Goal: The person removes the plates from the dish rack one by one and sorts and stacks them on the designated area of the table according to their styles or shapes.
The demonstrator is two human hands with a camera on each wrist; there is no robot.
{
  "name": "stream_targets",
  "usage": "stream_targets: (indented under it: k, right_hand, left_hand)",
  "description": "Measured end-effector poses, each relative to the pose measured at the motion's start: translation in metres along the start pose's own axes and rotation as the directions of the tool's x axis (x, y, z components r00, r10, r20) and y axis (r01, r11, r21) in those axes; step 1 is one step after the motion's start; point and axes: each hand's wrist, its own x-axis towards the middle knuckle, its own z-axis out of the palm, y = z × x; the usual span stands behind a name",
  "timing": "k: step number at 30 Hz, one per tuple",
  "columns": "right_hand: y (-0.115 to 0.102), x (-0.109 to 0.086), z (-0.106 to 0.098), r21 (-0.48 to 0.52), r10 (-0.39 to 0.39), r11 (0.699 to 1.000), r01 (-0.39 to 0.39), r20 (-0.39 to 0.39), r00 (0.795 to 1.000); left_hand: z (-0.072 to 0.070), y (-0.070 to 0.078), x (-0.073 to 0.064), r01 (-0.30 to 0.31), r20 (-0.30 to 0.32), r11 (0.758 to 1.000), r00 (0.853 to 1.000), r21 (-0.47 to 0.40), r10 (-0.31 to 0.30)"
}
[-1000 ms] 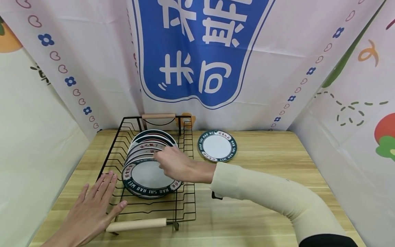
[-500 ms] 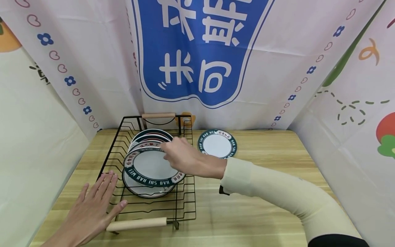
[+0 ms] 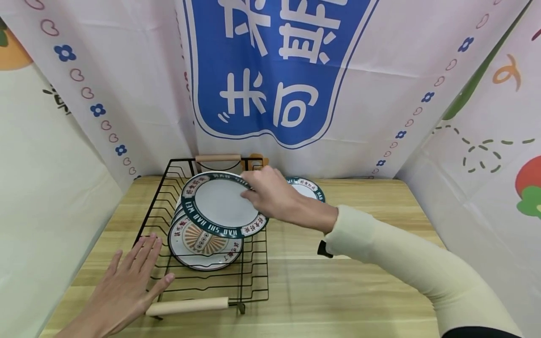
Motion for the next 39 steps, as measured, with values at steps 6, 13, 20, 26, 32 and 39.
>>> stream_targets:
  k: [6, 13, 20, 26, 32, 39]
  right_hand:
    - [0.013, -0.006, -0.021, 0.051, 0.073, 0.996, -0.071, -0.043, 0.996]
    - [0.030, -0.008, -0.044, 0.018, 0.157, 0.988, -0.156, -0.116, 0.981]
    - [0.052, -0.014, -0.063, 0.082, 0.266, 0.963, -0.257, -0.127, 0.955]
    - [0.085, -0.019, -0.071, 0.124, 0.356, 0.932, -0.339, -0.146, 0.923]
    - [0.118, -0.024, -0.076, 0.126, 0.448, 0.893, -0.431, -0.176, 0.876]
    - [0.152, -0.032, -0.078, 0.188, 0.561, 0.825, -0.532, -0.164, 0.812]
  left_hand:
    - [0.002, 0.000, 0.001, -0.004, -0.004, 1.000, 1.000, 0.005, 0.004]
    - [0.002, -0.001, 0.001, -0.018, -0.024, 1.000, 1.000, 0.013, 0.018]
    - [0.002, 0.000, 0.000, -0.022, -0.029, 1.000, 0.999, 0.010, 0.022]
    - [0.003, 0.000, 0.000, -0.019, -0.017, 1.000, 1.000, 0.010, 0.019]
    - [0.004, 0.000, 0.000, -0.026, -0.043, 1.000, 0.999, 0.010, 0.026]
    - [0.004, 0.000, 0.000, -0.030, -0.059, 0.999, 0.998, 0.014, 0.030]
